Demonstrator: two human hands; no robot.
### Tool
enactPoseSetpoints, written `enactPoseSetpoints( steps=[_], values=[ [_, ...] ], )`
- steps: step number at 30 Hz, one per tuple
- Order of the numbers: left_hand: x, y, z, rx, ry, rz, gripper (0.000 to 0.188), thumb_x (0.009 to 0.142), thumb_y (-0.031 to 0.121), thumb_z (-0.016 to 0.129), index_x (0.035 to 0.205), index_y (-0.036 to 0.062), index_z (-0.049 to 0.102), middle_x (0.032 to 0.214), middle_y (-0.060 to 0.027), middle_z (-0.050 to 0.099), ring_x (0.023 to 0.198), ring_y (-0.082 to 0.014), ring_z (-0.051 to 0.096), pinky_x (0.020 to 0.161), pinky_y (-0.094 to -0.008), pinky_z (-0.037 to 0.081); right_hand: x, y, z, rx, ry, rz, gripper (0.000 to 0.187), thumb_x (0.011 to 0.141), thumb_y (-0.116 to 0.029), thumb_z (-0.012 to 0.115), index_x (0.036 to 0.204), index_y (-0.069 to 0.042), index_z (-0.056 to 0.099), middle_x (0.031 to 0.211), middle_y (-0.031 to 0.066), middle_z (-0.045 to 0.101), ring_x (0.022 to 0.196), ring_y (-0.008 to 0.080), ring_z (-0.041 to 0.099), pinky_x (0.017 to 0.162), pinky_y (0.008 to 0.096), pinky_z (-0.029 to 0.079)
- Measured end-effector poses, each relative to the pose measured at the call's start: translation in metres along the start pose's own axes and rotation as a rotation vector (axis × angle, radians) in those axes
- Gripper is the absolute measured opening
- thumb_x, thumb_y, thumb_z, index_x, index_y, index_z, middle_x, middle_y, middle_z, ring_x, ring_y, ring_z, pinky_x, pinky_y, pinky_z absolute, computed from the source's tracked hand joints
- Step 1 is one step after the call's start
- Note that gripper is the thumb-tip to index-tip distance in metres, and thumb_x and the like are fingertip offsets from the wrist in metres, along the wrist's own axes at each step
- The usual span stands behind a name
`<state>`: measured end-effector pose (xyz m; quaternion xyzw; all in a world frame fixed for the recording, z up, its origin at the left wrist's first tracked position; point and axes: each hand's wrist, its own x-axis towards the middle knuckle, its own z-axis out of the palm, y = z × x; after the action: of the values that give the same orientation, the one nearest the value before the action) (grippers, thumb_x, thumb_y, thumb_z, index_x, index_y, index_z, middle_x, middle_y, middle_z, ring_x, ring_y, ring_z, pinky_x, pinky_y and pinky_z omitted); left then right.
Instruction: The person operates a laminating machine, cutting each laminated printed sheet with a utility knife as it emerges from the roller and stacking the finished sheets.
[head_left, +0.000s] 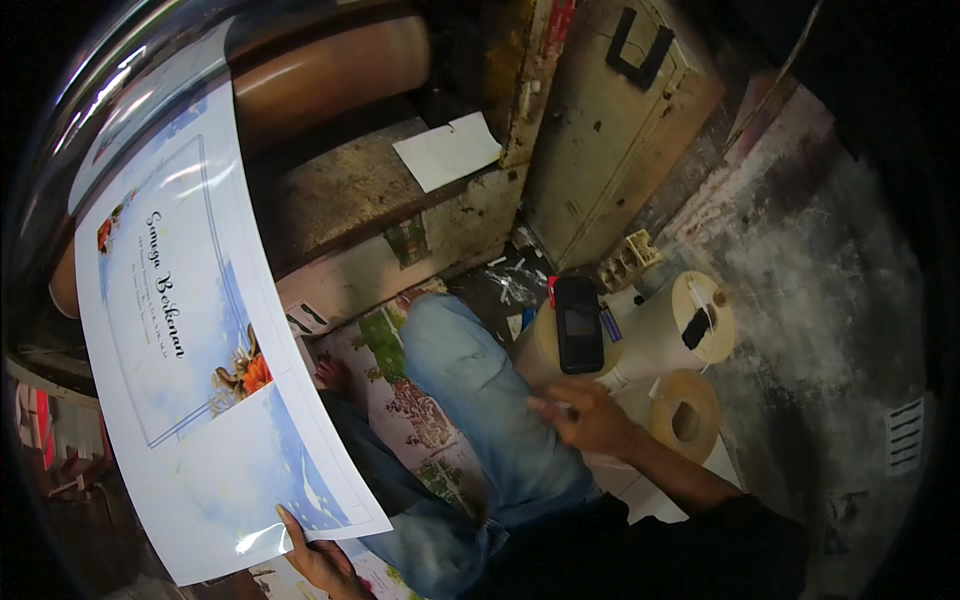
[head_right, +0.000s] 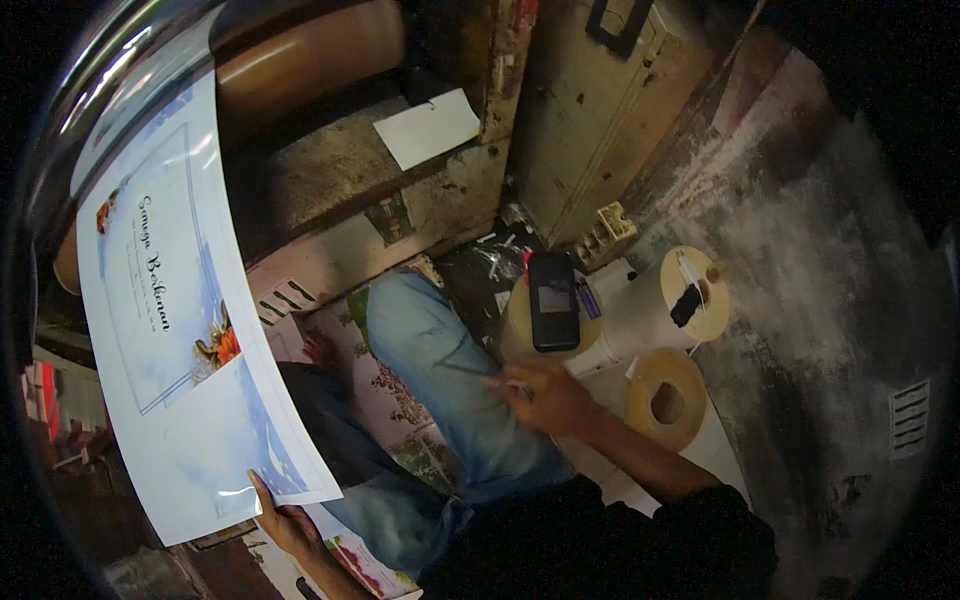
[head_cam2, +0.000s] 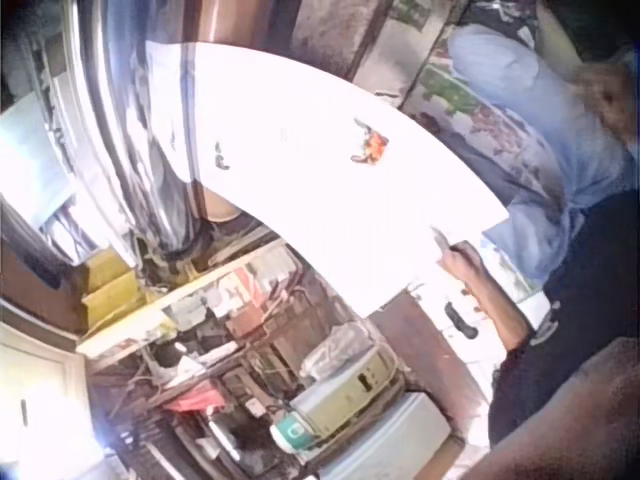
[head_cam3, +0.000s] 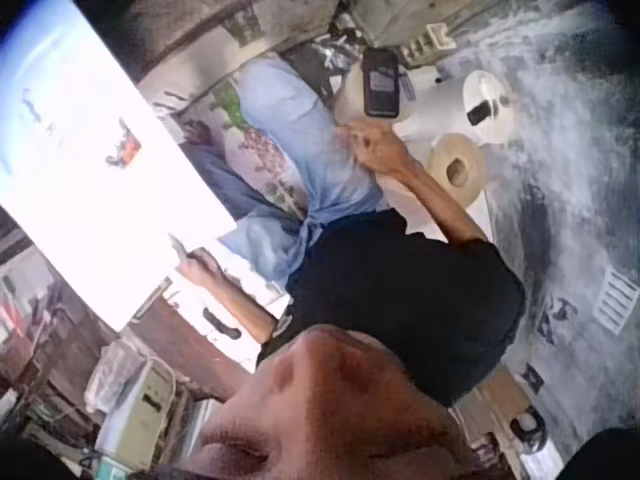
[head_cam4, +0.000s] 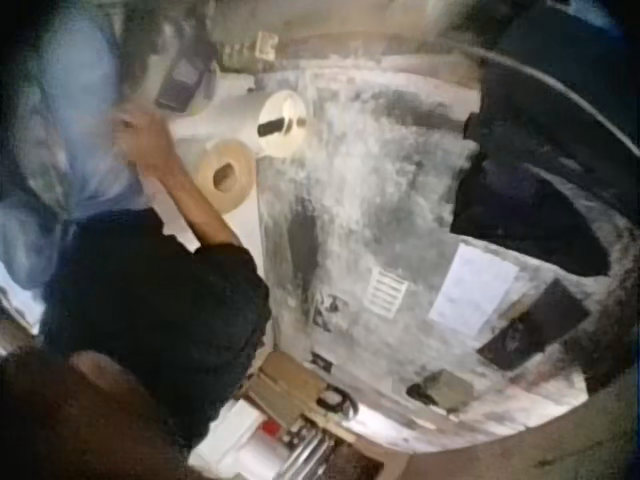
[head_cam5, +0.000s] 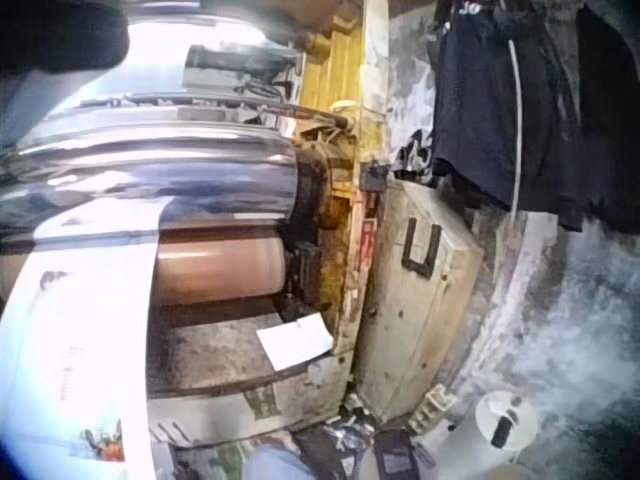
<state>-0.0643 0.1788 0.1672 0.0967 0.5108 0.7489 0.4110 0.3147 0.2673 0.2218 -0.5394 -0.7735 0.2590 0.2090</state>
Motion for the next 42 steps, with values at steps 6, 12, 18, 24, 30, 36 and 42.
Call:
enactPoseSetpoints(
  steps=[6, 12, 18, 24, 30, 36, 42],
  values=[
    [-0.039, -0.014, -0.014, 0.063, 0.021, -0.009, 0.045, 0.095, 0.021, 0.058, 0.129, -0.0064, 0.045, 0.125, -0.0140, 0.055, 0.111, -0.0204, 0.056, 0.099, -0.0355, 0.044, -0.029, 0.096, -0.020, -0.455, 0.095, 0.125, 0.028, 0.070, -0.004, 0.063, 0.098, -0.003, 0.058, 0.121, 0.0103, 0.054, 0.098, 0.0330, 0.058, 0.070, 0.0398, 0.052],
    [-0.073, -0.022, -0.037, 0.069, 0.099, -0.048, 0.047, 0.094, 0.020, 0.061, 0.128, -0.0060, 0.045, 0.124, -0.0169, 0.054, 0.109, -0.0216, 0.056, 0.095, -0.0373, 0.048, -0.049, 0.144, -0.009, -0.610, -0.015, 0.044, 0.031, 0.072, -0.006, 0.062, 0.101, 0.000, 0.053, 0.130, 0.0109, 0.045, 0.111, 0.0357, 0.047, 0.069, 0.0432, 0.055],
    [-0.072, -0.024, -0.062, 0.151, 0.145, -0.107, 0.056, 0.091, 0.027, 0.064, 0.131, -0.0060, 0.042, 0.123, -0.0161, 0.054, 0.107, -0.0229, 0.057, 0.094, -0.0368, 0.047, -0.021, 0.124, -0.004, -0.478, -0.001, 0.074, 0.026, 0.076, -0.003, 0.060, 0.101, 0.001, 0.055, 0.125, 0.0145, 0.049, 0.103, 0.0358, 0.053, 0.070, 0.0435, 0.054],
    [-0.065, -0.014, -0.065, 0.154, 0.249, -0.198, 0.060, 0.092, 0.028, 0.063, 0.135, -0.0047, 0.038, 0.126, -0.0160, 0.052, 0.108, -0.0240, 0.057, 0.093, -0.0371, 0.048, 0.053, 0.072, -0.067, -0.191, 0.308, 0.319, 0.019, 0.088, -0.011, 0.056, 0.100, 0.004, 0.054, 0.096, 0.0197, 0.059, 0.082, 0.0348, 0.061, 0.072, 0.0425, 0.048],
    [-0.058, 0.017, -0.080, -0.045, 0.184, -0.147, 0.058, 0.094, 0.021, 0.059, 0.139, -0.0032, 0.032, 0.129, -0.0171, 0.052, 0.109, -0.0272, 0.057, 0.097, -0.0401, 0.048, 0.177, -0.017, -0.059, 0.090, 0.144, 0.232, 0.020, 0.095, -0.018, 0.054, 0.103, 0.000, 0.053, 0.067, 0.0076, 0.057, 0.053, 0.0154, 0.054, 0.050, 0.0330, 0.044],
    [-0.050, 0.043, -0.079, -0.109, 0.159, -0.243, 0.054, 0.093, 0.010, 0.057, 0.140, 0.0022, 0.031, 0.132, -0.0175, 0.049, 0.119, -0.0306, 0.050, 0.100, -0.0454, 0.045, 0.327, -0.144, -0.039, 0.641, 0.122, -0.089, 0.023, 0.095, -0.019, 0.055, 0.109, -0.001, 0.057, 0.073, 0.0064, 0.062, 0.047, 0.0069, 0.052, 0.041, 0.0224, 0.042],
    [-0.053, 0.039, -0.114, -0.155, 0.155, -0.547, 0.046, 0.092, 0.015, 0.060, 0.133, 0.0000, 0.046, 0.129, -0.0133, 0.053, 0.117, -0.0254, 0.051, 0.099, -0.0398, 0.045, 0.451, -0.183, 0.027, 0.654, -0.033, -0.132, 0.027, 0.094, -0.022, 0.057, 0.107, 0.002, 0.061, 0.071, 0.0048, 0.063, 0.046, 0.0081, 0.054, 0.041, 0.0221, 0.042]
  ],
)
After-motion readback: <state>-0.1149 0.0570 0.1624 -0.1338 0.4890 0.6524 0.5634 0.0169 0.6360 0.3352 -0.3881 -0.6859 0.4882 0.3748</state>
